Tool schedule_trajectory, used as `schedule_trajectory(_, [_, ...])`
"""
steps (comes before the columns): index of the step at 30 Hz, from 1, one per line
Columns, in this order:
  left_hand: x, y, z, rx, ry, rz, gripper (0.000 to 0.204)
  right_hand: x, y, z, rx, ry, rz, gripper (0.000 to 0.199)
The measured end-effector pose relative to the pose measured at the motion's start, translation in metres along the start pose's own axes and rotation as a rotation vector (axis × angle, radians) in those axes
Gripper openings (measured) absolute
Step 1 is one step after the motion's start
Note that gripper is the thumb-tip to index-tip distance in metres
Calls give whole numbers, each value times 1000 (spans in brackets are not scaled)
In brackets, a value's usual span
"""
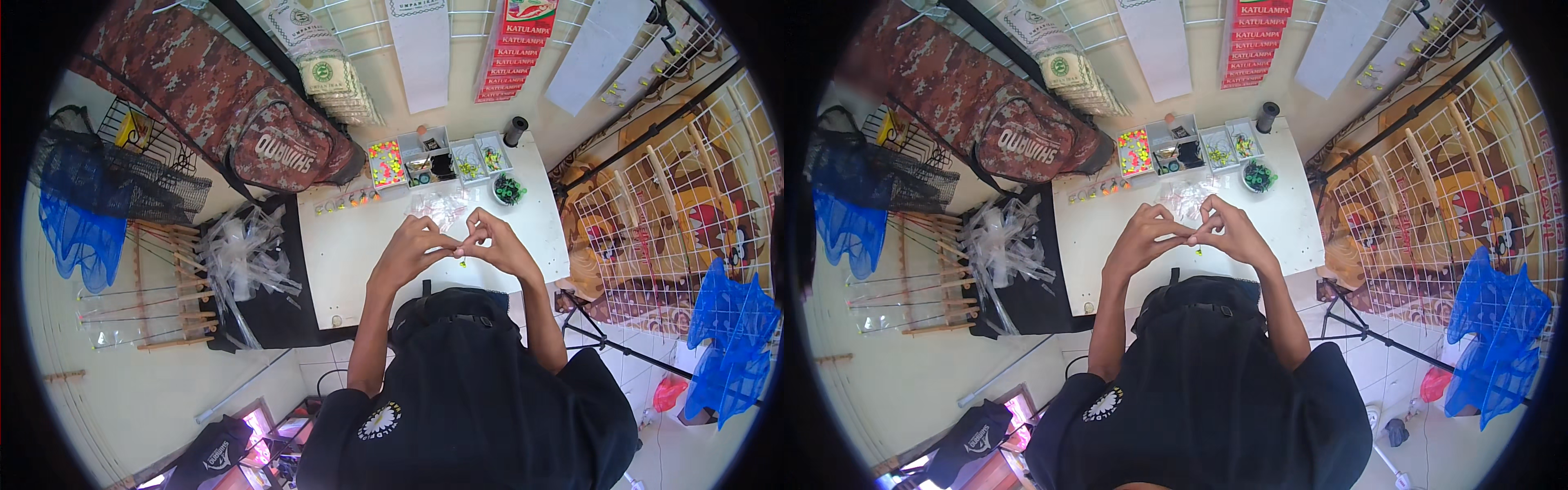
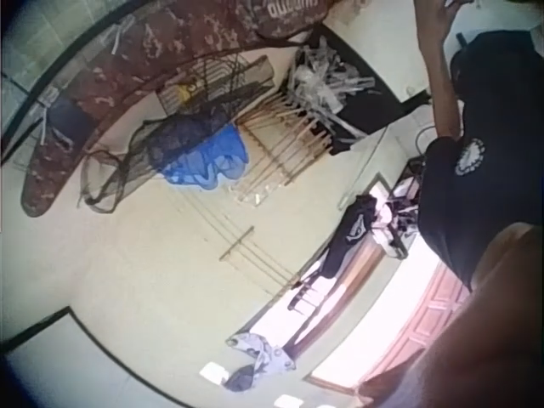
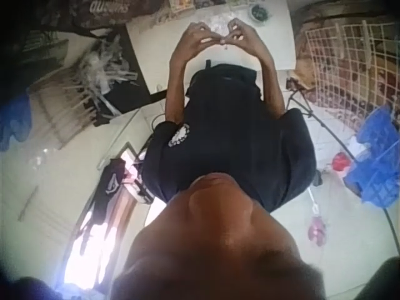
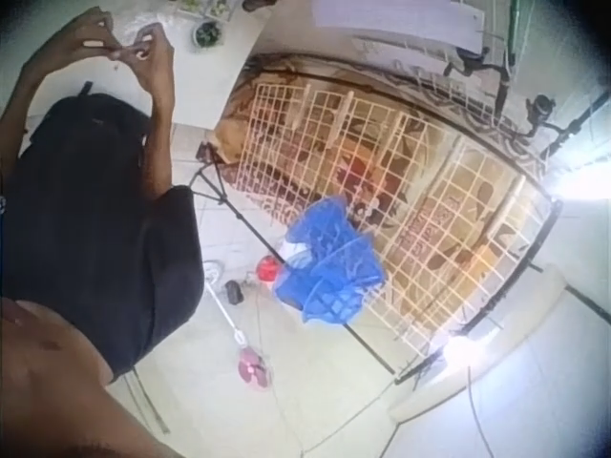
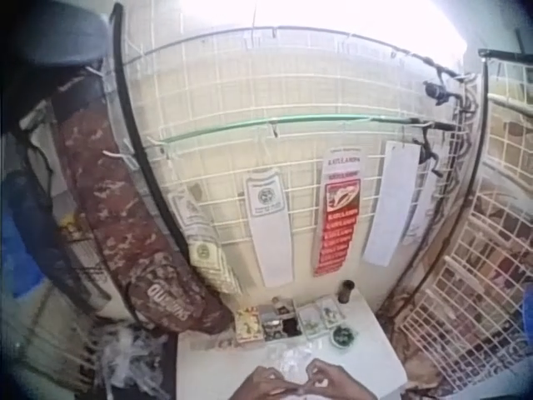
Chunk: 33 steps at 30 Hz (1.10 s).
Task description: Assembling small fishing components, including threading beads onto a line, on a white work surface.
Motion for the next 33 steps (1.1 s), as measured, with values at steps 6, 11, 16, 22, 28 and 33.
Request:
schedule_trajectory(6, [4,1,-1,12,9,-21,11,-8,5,4,-30,5,-4,28])
schedule_trajectory(11, [5,1,0,-10,-4,-63,12,-10,6,3,-2,11,83,25])
schedule_trajectory(16, [7,2,2,17,66,-76,9,-15,9,3,58,68,105,26])
schedule_trajectory(22, [6,7,0,45,81,-83,9,-23,13,4,81,115,313,22])
schedule_trajectory(28, [-2,4,0,28,-13,-126,9,-21,11,7,167,200,486,17])
schedule_trajectory(33, [-4,8,2,12,53,-136,9,-22,8,11,216,113,694,12])
Point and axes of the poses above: each hand's wrist, its own z-axis away from the middle knuckle, its own y-axis out of the back of the hand, x = y × z, the point moved 4 cm from there along -z, towards the middle knuckle, and after that the axes turned 11 degrees about z, right-handed, at the moved point
